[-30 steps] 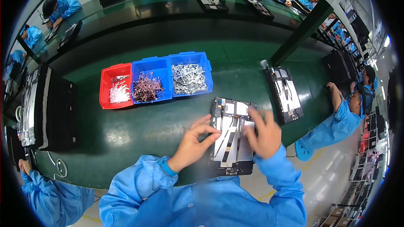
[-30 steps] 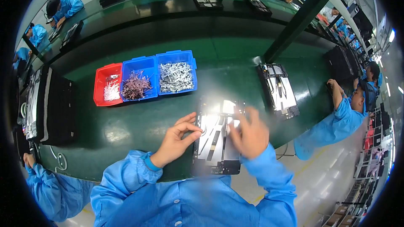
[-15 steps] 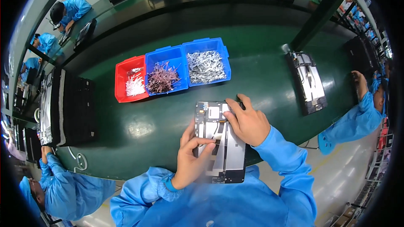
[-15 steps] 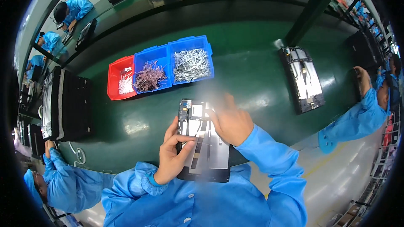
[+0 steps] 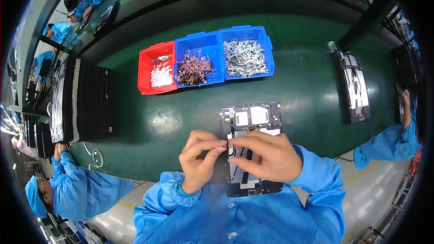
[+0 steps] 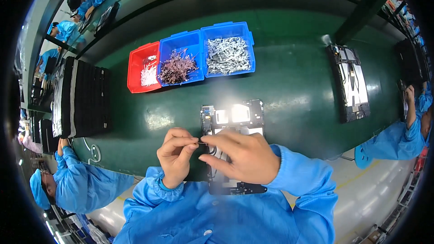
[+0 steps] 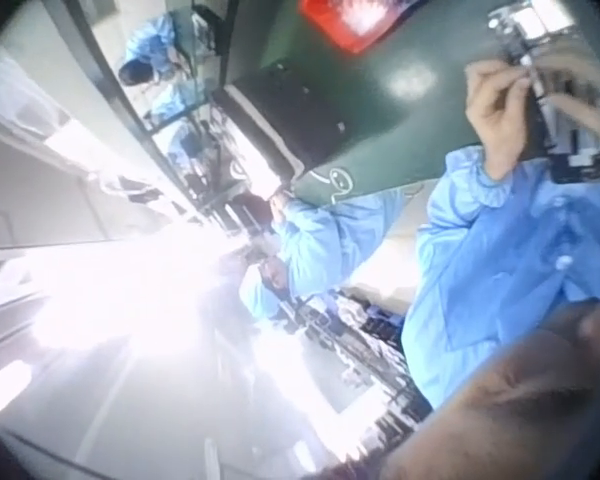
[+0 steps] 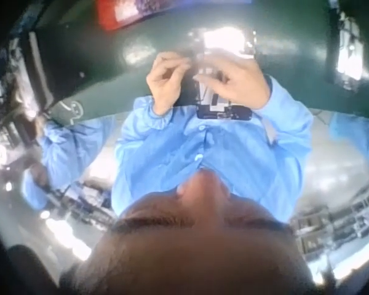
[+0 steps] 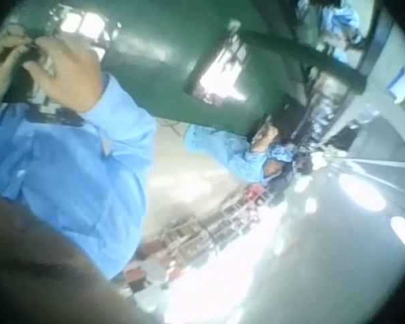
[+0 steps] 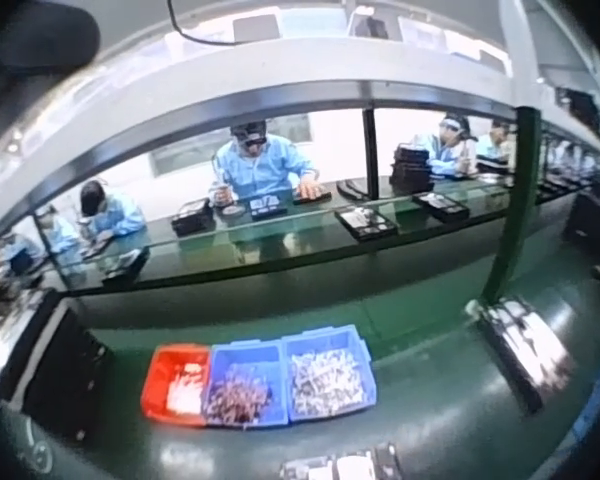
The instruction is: The person assembles internal components into tablet devices by hand, inserting ribbon cables and circuit boards from component bins into the tablets.
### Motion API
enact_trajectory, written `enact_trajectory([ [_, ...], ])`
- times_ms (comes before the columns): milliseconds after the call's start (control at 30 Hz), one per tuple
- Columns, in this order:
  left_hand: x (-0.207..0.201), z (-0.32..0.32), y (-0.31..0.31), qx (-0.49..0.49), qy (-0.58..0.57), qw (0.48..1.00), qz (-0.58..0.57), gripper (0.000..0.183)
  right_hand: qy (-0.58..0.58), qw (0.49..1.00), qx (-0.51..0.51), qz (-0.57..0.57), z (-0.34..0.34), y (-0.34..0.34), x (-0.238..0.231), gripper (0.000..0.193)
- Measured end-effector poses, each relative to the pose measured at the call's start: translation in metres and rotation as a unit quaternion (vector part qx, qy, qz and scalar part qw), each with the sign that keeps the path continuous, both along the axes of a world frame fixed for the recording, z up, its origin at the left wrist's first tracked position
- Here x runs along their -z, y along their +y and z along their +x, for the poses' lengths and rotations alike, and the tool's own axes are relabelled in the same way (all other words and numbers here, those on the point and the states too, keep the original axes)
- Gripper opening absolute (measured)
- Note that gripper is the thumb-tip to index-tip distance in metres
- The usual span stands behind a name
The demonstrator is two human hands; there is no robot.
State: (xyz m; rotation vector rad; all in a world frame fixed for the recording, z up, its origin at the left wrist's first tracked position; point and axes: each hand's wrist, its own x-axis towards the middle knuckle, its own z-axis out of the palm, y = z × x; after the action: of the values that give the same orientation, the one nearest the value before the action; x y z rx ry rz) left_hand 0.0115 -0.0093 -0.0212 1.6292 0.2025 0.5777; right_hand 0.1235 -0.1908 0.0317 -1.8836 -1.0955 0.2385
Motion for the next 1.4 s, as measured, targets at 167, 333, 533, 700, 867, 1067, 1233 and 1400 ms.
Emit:
enact_trajectory([
  [167,0.004,0.0,0.001,0.005,0.005,0.997,0.072,0.019,-0.012,0.997,-0.011,0.07,-0.002,0.011,0.027,0.02],
  [333,0.006,-0.002,0.004,0.02,0.005,0.994,0.105,0.014,-0.02,0.994,0.01,0.108,-0.002,0.014,0.025,0.018],
  [533,0.003,0.002,0.01,0.044,0.036,0.994,0.097,0.039,-0.026,0.994,0.022,0.103,0.004,0.011,0.031,0.014],
  [700,0.006,-0.001,0.02,0.148,0.216,0.96,0.104,0.06,0.013,0.997,0.04,0.062,0.018,0.01,0.038,0.01],
  [867,0.013,0.018,0.015,0.173,0.177,0.962,0.114,0.054,0.025,0.998,0.032,0.04,0.019,0.013,0.058,0.009],
  [1067,0.015,0.035,0.024,0.145,0.287,0.936,-0.143,0.027,0.017,0.998,0.04,0.043,0.019,0.012,0.066,0.009],
  [1233,0.014,0.045,0.036,0.181,0.327,0.91,-0.178,0.017,0.013,0.999,0.035,0.03,0.018,0.006,0.07,0.01],
  [1400,0.013,0.047,0.036,0.192,0.334,0.905,-0.179,0.013,-0.07,0.997,0.025,0.007,0.019,0.007,0.074,0.015],
])
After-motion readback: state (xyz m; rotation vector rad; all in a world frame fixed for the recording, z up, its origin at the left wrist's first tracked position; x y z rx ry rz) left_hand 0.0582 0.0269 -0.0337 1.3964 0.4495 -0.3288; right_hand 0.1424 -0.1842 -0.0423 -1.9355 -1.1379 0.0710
